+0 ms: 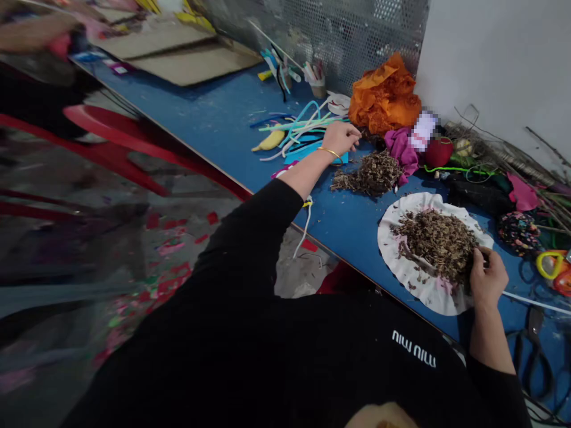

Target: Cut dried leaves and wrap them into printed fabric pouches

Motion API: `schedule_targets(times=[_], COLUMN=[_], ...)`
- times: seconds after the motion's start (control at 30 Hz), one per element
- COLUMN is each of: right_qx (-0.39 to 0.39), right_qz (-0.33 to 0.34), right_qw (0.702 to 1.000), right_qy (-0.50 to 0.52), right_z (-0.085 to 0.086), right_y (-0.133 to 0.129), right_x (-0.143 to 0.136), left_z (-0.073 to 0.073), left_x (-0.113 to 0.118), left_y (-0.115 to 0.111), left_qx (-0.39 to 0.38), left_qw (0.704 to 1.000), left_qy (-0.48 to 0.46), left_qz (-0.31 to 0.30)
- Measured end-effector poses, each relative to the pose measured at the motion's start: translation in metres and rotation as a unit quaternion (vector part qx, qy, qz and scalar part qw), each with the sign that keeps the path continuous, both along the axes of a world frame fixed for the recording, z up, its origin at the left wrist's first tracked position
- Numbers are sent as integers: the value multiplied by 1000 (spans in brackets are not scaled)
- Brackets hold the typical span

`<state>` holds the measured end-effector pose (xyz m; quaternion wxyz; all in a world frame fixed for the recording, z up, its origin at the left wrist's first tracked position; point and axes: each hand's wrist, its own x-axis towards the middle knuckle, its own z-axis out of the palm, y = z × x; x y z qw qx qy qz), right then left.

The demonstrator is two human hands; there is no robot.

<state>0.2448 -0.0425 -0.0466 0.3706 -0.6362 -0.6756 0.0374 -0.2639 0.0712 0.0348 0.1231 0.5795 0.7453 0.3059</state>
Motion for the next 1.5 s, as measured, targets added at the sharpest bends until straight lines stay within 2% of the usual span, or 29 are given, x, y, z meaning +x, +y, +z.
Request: schedule_targets(times=[0.07,0.2,0.27,0.37,0.43,0.5,0.73,0.83,1.0,1.07,1.17,1.23,1.3,1.37,1.4,1.43,1.5], right_qx=[50,135,155,160,166,175,141,148,141,119,58,11,-24,-37,-32,-18,25], right_qz=[0,9,38,129,176,185,194,187,110,95,82,67,71,88,91,88,74], right_qw=[999,990,986,974,961,955,966,965,971,983,991,971,937,904,900,909,956], right_qy=[-4,-26,-41,-96,-135,-154,-97,-111,-160,-106,91,228,341,417,425,407,282], right_z=[1,5,10,19,24,26,27,26,27,31,35,36,37,38,39,39,40], right_y=[-1,-6,-11,-22,-29,-35,-43,-44,-46,-47,-48,-48,-48,-47,-45,-43,-37], right_x=[0,-5,-13,-28,-36,-40,-36,-39,-49,-52,-58,-63,-68,-68,-65,-61,-48], left_z=[9,16,12,1,-7,-13,-24,-27,-29,-28,-24,-21,-19,-18,-17,-18,-19], left_x=[28,108,155,217,246,262,270,275,290,292,291,289,287,284,283,282,279], left_y=[-23,-75,-101,-130,-142,-148,-154,-157,-161,-161,-160,-158,-156,-154,-153,-152,-151], left_qx=[36,121,109,58,52,54,64,53,64,73,71,49,14,-27,-46,-61,-75], left_qw=[996,978,960,941,932,928,931,939,952,956,955,941,912,874,855,840,825], left_qy=[-72,-33,5,45,71,90,77,77,63,21,-96,-198,-305,-395,-429,-456,-482], left_qz=[-30,-166,-259,-330,-352,-358,-351,-330,-294,-284,-273,-269,-273,-283,-287,-289,-284])
